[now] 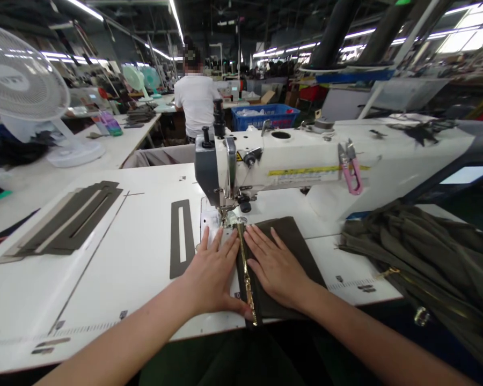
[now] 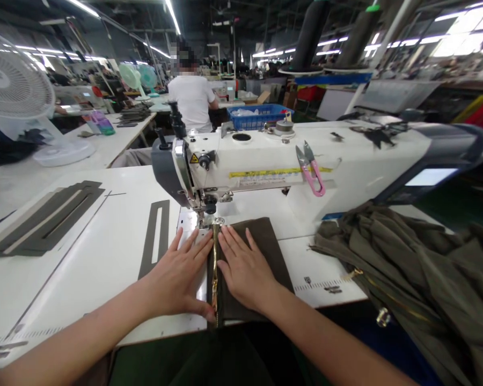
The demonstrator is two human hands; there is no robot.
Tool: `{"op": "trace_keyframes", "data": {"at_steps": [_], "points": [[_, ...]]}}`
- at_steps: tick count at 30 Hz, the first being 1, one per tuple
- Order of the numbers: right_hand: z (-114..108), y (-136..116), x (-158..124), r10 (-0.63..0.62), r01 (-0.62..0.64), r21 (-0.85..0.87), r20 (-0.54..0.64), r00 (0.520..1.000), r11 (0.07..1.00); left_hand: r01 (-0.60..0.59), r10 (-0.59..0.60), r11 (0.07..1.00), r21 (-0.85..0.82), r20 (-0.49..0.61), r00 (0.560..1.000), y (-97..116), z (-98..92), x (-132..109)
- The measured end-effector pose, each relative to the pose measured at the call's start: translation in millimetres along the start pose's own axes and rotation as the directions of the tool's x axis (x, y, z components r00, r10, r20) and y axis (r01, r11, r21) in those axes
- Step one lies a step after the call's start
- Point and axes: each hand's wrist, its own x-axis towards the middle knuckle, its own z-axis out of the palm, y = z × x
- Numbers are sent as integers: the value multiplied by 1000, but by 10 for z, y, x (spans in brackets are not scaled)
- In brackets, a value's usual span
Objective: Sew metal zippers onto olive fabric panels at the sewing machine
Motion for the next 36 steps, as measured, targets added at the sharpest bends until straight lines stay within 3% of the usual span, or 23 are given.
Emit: {"op": "trace_keyframes", "data": {"at_steps": [6,10,11,15,17,20,24,31,36], "points": [[66,42,-33,10,-10,9,18,1000,1000,-5,2,999,-47,-62,998,122,49,-162],[112,47,-60,-21,20,-18,-42,999,1000,-162,156,978,-134,-53,986,135,-16,-534],[129,49,-61,-32,31,-24,-62,998,999,-146,140,980,-136,-49,989,80,-43,-622],[159,72,-12,-56,51,-43,-124,991,998,182,-185,982,-40,-97,978,-222,-77,-902],[154,87,25,-72,66,-47,-140,988,997,173,-175,985,-26,-75,982,-263,-13,-1016],[148,102,61,-109,104,-44,-151,983,994,102,-104,994,-24,-97,990,-162,126,-1149],[139,89,88,-81,79,-18,-136,987,997,133,-139,990,-44,-182,974,-114,210,-1172],[92,13,203,-30,40,66,-141,990,997,-17,11,999,-38,-170,985,-197,193,-1068],[99,8,232,-49,71,128,-160,986,989,13,-20,999,-42,-172,985,-98,167,-1105]]}}
